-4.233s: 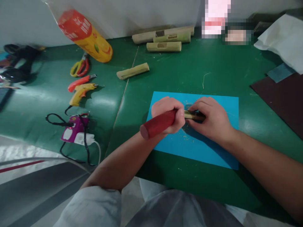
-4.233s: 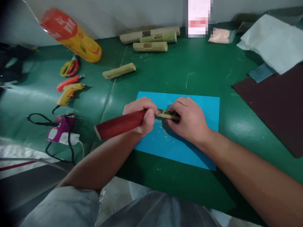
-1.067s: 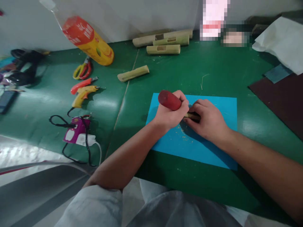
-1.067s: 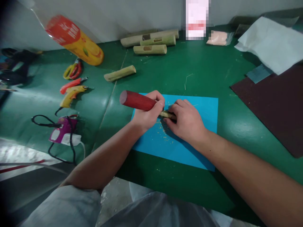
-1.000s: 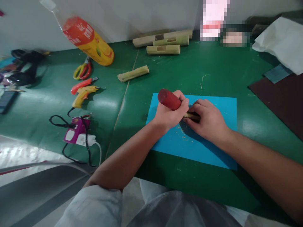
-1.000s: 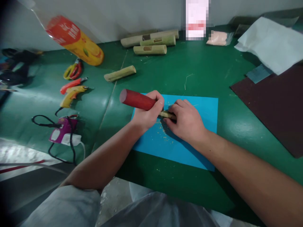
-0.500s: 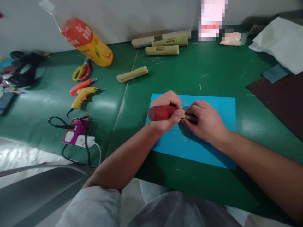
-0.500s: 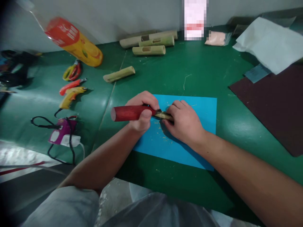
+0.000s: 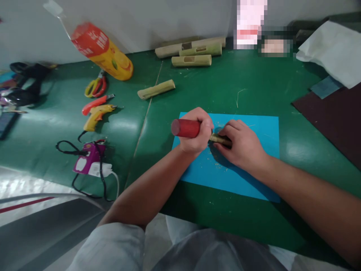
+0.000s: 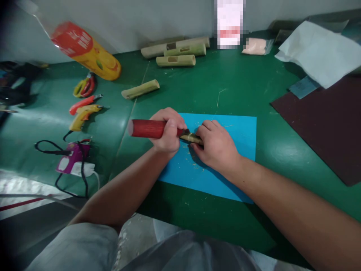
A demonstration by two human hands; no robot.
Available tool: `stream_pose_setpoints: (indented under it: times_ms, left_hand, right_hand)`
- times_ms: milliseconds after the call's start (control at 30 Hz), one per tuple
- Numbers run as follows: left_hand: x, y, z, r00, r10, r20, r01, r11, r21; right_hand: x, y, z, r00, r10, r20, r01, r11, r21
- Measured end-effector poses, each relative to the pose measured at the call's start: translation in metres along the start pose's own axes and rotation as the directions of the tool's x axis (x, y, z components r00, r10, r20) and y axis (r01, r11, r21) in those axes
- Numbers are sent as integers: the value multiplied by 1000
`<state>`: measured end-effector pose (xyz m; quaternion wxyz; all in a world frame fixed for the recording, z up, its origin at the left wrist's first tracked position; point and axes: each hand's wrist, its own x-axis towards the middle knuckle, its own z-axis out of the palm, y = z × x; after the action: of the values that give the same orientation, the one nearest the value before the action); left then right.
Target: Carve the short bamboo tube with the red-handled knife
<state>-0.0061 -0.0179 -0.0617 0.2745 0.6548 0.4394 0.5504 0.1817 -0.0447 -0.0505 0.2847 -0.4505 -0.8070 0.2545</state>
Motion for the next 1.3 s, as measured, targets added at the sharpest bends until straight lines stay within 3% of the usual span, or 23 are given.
stream_pose_setpoints:
  times_ms: [67, 133, 367, 500, 633, 767, 867, 1033, 1200, 1300]
  left_hand:
    - [2, 4, 2, 981, 182, -64, -185, 981, -50]
    - [4, 8, 3, 961, 265, -83, -271, 960, -73]
    - [11, 19, 5, 977, 211, 41, -212, 977, 21]
    - [11, 19, 7, 981, 190, 25, -191, 981, 28]
    - [14, 19, 12, 993, 116, -28, -116, 993, -14]
    - [19, 26, 20, 994, -81, -73, 68, 984, -165]
    - [21, 33, 26, 980, -195, -31, 178, 941, -289]
    - [25, 35, 29, 967, -256, 23, 250, 916, -315]
    - [25, 34, 33, 963, -271, 4, 257, 907, -334]
    - [23, 40, 35, 950, -313, 11, 288, 859, -424]
  right_hand:
    - [0, -1, 0, 1000, 6, 0, -6, 1000, -2]
    - [0, -1, 0, 1000, 8, 0, -8, 1000, -2]
    - [1, 2, 3, 1000, -11, -23, 12, 1000, 22]
    - [1, 4, 4, 999, -9, -30, 10, 1000, 26]
    - [2, 3, 3, 1000, 2, -18, -2, 1000, 26]
    - [3, 3, 3, 1000, 15, -11, -15, 1000, 23]
    - [3, 3, 3, 1000, 23, -19, -22, 999, 34]
    - [3, 3, 3, 1000, 22, -8, -22, 998, 56]
    - [3, 4, 2, 1000, 11, -21, -10, 998, 59]
    - [3, 4, 3, 999, 0, -33, 1, 999, 54]
